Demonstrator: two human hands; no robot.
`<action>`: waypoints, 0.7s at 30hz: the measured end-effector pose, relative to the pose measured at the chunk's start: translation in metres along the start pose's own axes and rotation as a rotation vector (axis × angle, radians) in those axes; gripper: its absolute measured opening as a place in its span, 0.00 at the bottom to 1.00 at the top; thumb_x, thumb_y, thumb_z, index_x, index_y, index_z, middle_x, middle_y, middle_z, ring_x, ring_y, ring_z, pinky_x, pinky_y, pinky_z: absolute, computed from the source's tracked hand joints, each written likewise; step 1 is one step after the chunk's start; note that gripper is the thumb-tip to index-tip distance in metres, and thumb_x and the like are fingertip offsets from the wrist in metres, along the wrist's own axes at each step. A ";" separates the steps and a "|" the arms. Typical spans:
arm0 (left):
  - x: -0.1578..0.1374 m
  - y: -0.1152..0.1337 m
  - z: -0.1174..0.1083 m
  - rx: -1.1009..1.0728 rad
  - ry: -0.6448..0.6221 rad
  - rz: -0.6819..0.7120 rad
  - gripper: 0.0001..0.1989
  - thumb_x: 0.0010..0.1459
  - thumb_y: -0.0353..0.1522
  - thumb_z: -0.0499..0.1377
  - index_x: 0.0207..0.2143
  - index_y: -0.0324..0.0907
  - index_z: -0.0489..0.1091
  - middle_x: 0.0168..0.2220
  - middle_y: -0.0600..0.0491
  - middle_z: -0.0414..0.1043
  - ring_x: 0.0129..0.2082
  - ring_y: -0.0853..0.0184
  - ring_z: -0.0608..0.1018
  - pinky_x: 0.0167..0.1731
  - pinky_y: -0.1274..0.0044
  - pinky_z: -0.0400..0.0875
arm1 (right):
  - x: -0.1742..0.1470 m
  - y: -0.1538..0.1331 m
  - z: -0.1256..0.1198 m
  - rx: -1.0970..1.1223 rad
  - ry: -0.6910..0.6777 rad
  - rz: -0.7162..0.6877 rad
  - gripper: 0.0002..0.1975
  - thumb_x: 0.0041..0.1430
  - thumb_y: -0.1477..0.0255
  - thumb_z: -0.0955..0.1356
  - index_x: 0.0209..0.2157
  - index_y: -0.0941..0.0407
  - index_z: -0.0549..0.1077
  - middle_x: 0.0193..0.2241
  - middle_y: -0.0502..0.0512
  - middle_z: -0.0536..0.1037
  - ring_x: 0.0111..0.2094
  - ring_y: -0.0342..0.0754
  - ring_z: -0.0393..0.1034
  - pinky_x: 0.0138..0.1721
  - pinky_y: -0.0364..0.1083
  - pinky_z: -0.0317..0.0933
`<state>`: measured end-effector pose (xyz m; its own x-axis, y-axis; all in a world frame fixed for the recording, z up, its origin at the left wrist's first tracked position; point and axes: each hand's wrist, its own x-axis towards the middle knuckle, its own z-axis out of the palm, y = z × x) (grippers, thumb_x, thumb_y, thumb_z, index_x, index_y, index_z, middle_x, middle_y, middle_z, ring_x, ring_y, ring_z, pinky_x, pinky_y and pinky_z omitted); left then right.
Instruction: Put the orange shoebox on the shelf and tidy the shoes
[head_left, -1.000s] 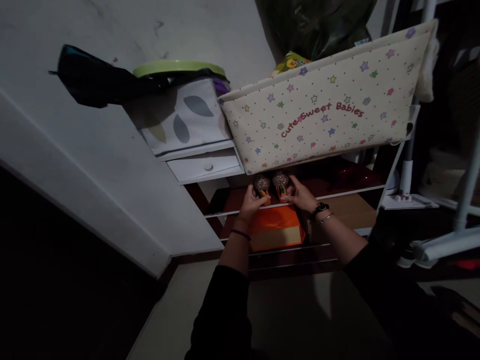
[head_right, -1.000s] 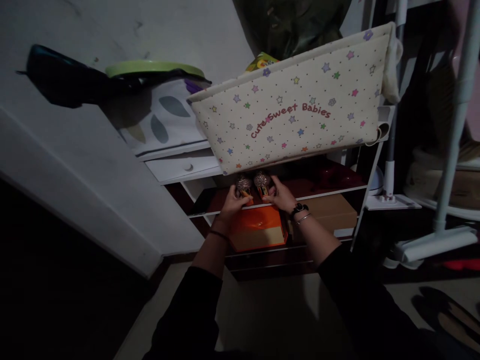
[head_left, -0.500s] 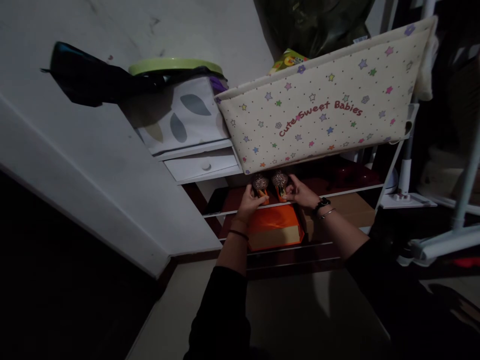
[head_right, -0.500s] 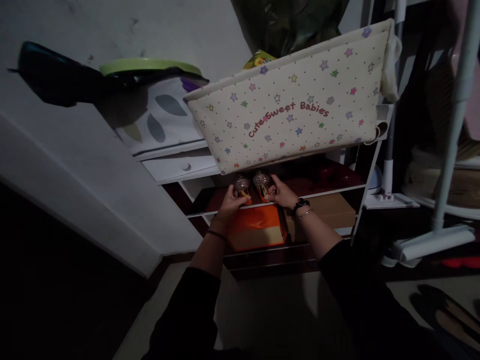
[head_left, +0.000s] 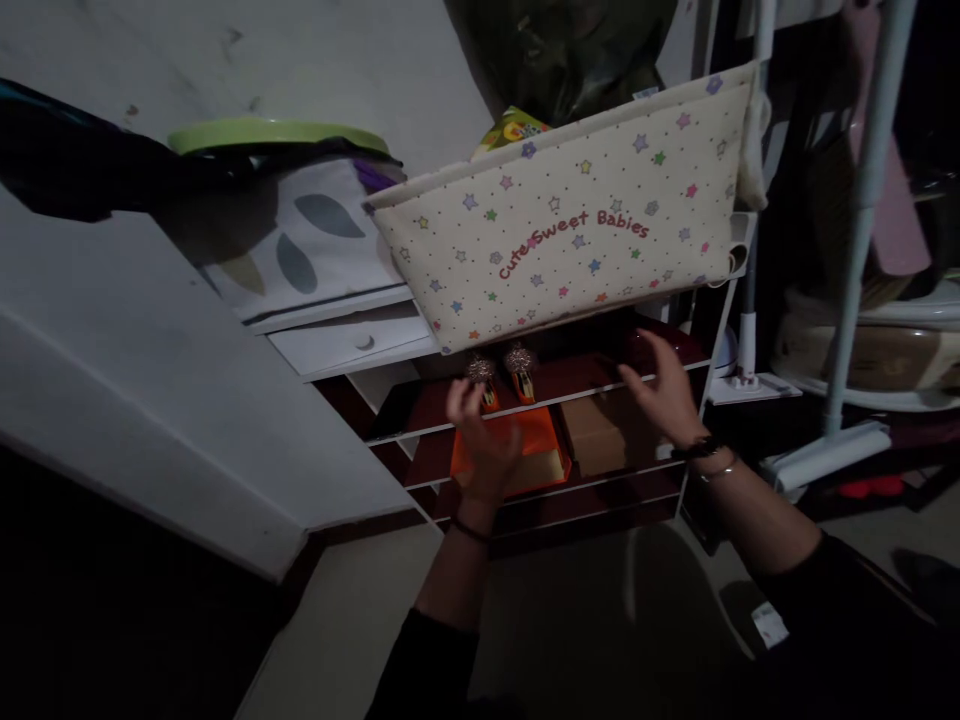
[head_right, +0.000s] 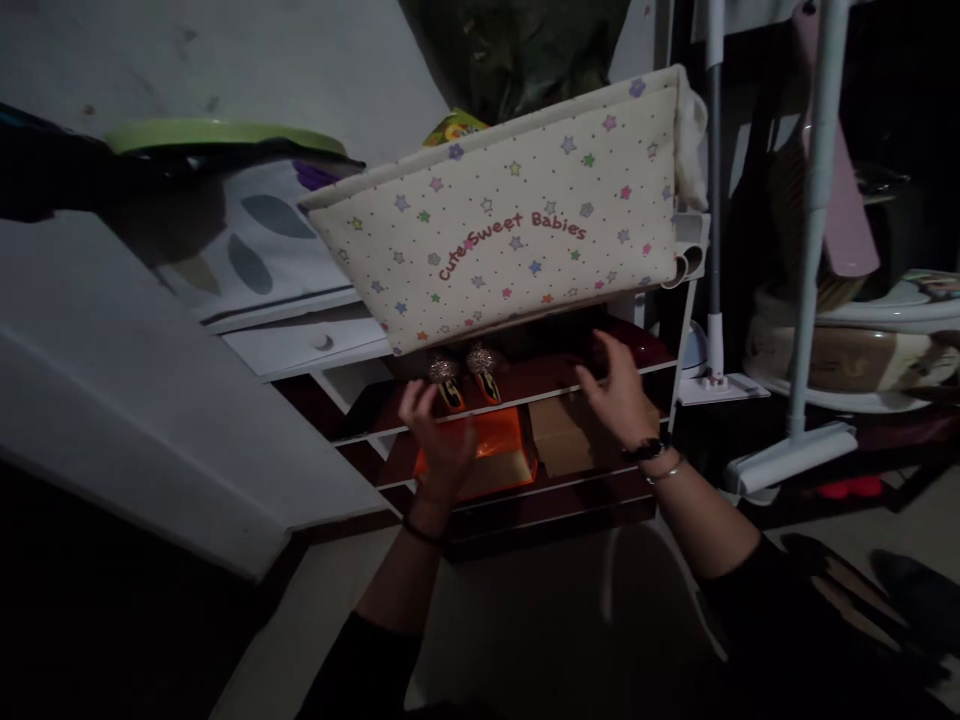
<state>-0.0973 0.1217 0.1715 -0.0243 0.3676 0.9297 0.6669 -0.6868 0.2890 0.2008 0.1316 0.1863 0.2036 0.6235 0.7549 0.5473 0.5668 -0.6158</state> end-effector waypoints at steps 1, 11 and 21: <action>-0.002 0.017 0.010 -0.005 -0.057 0.067 0.30 0.60 0.36 0.62 0.63 0.44 0.63 0.67 0.38 0.57 0.72 0.47 0.60 0.72 0.54 0.54 | 0.002 0.011 -0.019 -0.028 0.071 0.056 0.33 0.65 0.57 0.68 0.66 0.58 0.66 0.58 0.68 0.73 0.57 0.61 0.71 0.62 0.61 0.64; 0.067 0.101 0.191 0.046 -0.665 -0.252 0.44 0.55 0.38 0.69 0.70 0.35 0.60 0.66 0.33 0.62 0.69 0.44 0.63 0.68 0.60 0.59 | 0.039 0.093 -0.087 0.108 -0.123 0.633 0.38 0.58 0.52 0.73 0.64 0.57 0.70 0.52 0.66 0.80 0.52 0.62 0.77 0.56 0.62 0.72; 0.094 0.095 0.244 0.243 -0.911 -0.386 0.34 0.49 0.32 0.70 0.60 0.42 0.73 0.56 0.38 0.77 0.64 0.40 0.70 0.65 0.53 0.58 | 0.057 0.115 -0.065 0.104 -0.217 0.662 0.20 0.51 0.63 0.78 0.42 0.56 0.73 0.38 0.59 0.81 0.33 0.52 0.76 0.34 0.51 0.75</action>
<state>0.1449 0.2441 0.2307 0.2388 0.9444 0.2259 0.8690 -0.3116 0.3843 0.3282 0.1972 0.1732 0.2947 0.9423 0.1589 0.2813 0.0734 -0.9568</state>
